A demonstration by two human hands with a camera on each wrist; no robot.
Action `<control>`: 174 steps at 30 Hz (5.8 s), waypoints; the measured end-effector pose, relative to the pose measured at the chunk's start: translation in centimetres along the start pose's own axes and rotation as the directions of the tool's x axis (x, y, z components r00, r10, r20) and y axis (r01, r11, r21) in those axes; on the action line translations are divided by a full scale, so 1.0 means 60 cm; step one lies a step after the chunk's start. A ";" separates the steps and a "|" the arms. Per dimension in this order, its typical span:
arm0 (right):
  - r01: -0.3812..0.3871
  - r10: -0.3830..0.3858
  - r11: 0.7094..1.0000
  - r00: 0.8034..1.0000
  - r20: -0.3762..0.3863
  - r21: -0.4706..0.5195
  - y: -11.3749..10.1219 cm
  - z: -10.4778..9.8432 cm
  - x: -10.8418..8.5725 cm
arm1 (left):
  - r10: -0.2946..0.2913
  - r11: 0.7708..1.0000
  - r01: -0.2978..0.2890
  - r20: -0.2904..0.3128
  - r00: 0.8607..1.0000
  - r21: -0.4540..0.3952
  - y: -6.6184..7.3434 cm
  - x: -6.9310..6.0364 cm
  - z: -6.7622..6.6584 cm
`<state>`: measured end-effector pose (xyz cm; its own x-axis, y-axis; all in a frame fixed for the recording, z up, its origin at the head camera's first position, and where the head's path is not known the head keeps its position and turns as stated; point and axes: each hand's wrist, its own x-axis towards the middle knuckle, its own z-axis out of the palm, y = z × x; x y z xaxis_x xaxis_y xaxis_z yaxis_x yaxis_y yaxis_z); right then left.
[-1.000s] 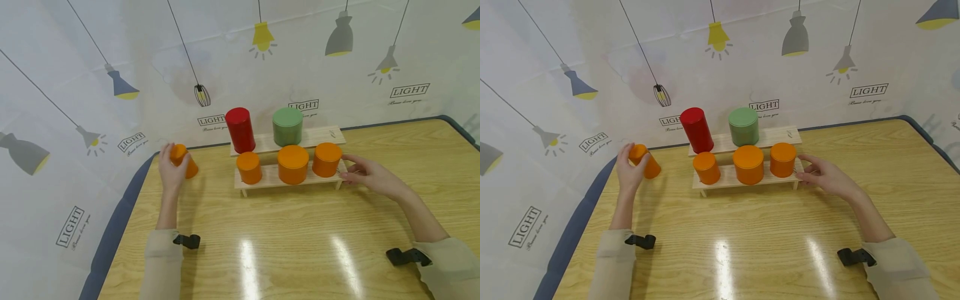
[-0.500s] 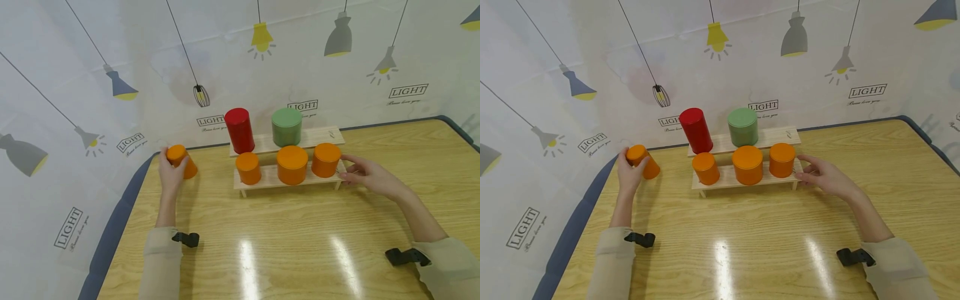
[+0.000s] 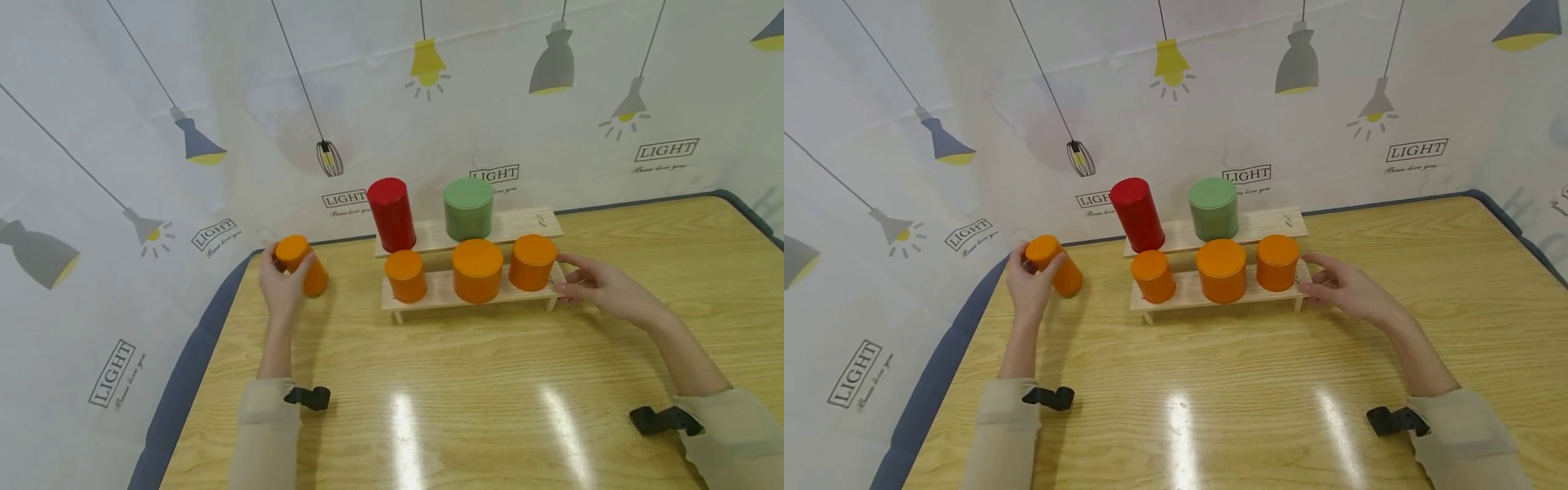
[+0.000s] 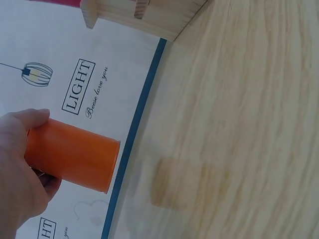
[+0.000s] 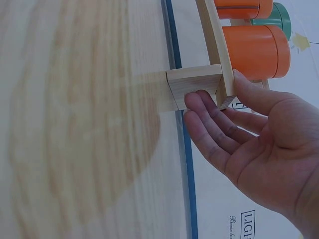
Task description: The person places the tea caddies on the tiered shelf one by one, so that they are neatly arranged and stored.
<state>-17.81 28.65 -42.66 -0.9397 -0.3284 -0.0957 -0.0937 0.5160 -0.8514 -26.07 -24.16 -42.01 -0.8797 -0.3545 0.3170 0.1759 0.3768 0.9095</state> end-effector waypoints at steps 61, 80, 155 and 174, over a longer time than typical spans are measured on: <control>0.012 -0.012 1.000 1.000 -0.008 0.003 0.004 0.004 -0.001 | 0.554 0.769 -0.451 0.121 0.824 -0.452 0.274 -0.178 0.062; 0.016 -0.016 1.000 1.000 -0.006 -0.008 0.009 0.003 0.003 | 0.533 0.810 -0.381 0.288 0.796 -0.445 0.304 -0.216 0.147; 0.025 -0.025 0.999 1.000 -0.003 0.020 0.006 0.002 0.002 | 0.282 0.958 -0.186 0.613 0.738 -0.218 0.366 -0.116 0.396; 0.019 -0.019 0.999 1.000 0.010 0.040 0.006 0.001 0.000 | 0.243 0.962 -0.264 0.629 0.738 -0.062 0.366 -0.112 0.420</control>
<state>-17.84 28.80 -42.98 -0.9345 -0.3460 -0.0840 -0.0985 0.4779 -0.8729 -27.43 8.05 -30.98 -0.8846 0.3683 0.2860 0.4291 0.4030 0.8084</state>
